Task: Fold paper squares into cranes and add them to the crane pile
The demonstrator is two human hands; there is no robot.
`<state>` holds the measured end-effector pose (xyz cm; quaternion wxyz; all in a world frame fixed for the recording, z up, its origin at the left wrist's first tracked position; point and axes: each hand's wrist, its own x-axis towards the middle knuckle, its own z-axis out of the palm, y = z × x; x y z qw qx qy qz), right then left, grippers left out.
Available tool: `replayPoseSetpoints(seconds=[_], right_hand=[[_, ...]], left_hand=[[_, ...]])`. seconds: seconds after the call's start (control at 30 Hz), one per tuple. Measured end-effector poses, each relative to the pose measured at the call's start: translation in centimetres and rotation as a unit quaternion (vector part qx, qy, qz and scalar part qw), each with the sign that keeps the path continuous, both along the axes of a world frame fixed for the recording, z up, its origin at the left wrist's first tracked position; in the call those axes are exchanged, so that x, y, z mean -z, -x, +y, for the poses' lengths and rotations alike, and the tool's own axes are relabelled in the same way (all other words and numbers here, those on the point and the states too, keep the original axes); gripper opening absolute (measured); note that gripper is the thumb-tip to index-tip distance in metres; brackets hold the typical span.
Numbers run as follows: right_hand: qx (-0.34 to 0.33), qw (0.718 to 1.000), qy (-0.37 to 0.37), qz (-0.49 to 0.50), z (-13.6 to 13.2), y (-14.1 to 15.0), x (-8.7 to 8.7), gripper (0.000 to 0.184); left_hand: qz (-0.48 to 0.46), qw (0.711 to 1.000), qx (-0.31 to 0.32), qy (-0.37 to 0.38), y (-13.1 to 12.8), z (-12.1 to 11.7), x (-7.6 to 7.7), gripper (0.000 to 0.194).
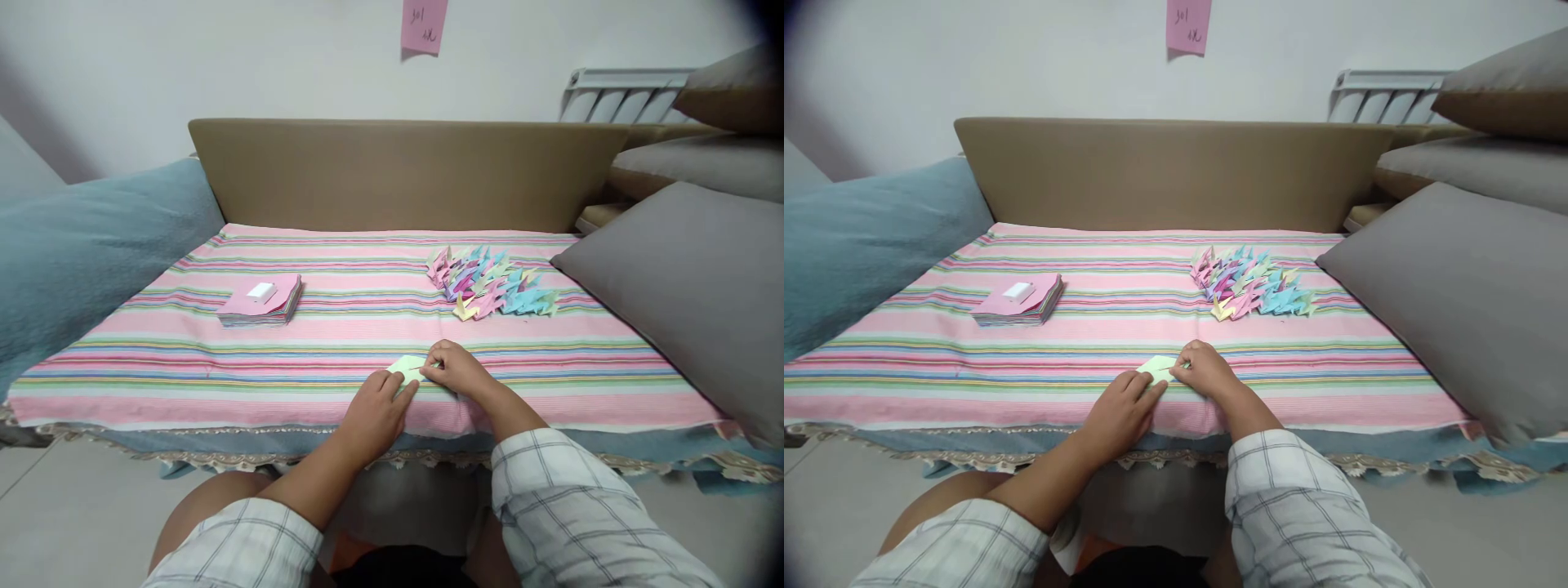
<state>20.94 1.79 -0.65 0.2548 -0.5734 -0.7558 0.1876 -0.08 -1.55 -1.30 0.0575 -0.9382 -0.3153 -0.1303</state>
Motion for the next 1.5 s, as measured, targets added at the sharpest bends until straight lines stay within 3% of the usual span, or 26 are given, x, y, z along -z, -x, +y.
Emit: replayPoseSetpoints(seconds=[0.4,0.93,1.1,1.23,1.37,1.5], right_hand=[[-0.012,1.0,0.005,0.003,0.1,-1.4,-0.3,0.014],[0.054,0.998,0.025,-0.014,0.0,-1.4,-0.4,0.003],[0.104,0.994,0.021,-0.004,-0.1,-1.7,-0.8,0.018],[0.122,0.992,0.018,0.042,-0.9,-1.1,-0.8,0.021],[0.114,0.993,0.009,0.025,-1.6,0.3,0.1,0.065],[0.156,0.987,0.021,-0.031,-1.9,1.6,0.5,0.08]], left_hand=[[-0.014,1.0,-0.007,0.006,-0.1,0.0,0.1,0.051],[0.002,0.999,-0.035,0.012,-0.6,-0.2,0.0,0.055],[0.005,0.999,-0.034,0.01,-0.5,0.0,-0.1,0.054],[0.011,0.999,-0.031,0.005,-0.5,0.0,0.0,0.053],[0.006,0.999,-0.032,0.003,-0.5,0.0,0.0,0.055],[0.007,0.999,-0.035,0.004,-0.5,0.0,0.0,0.06]])
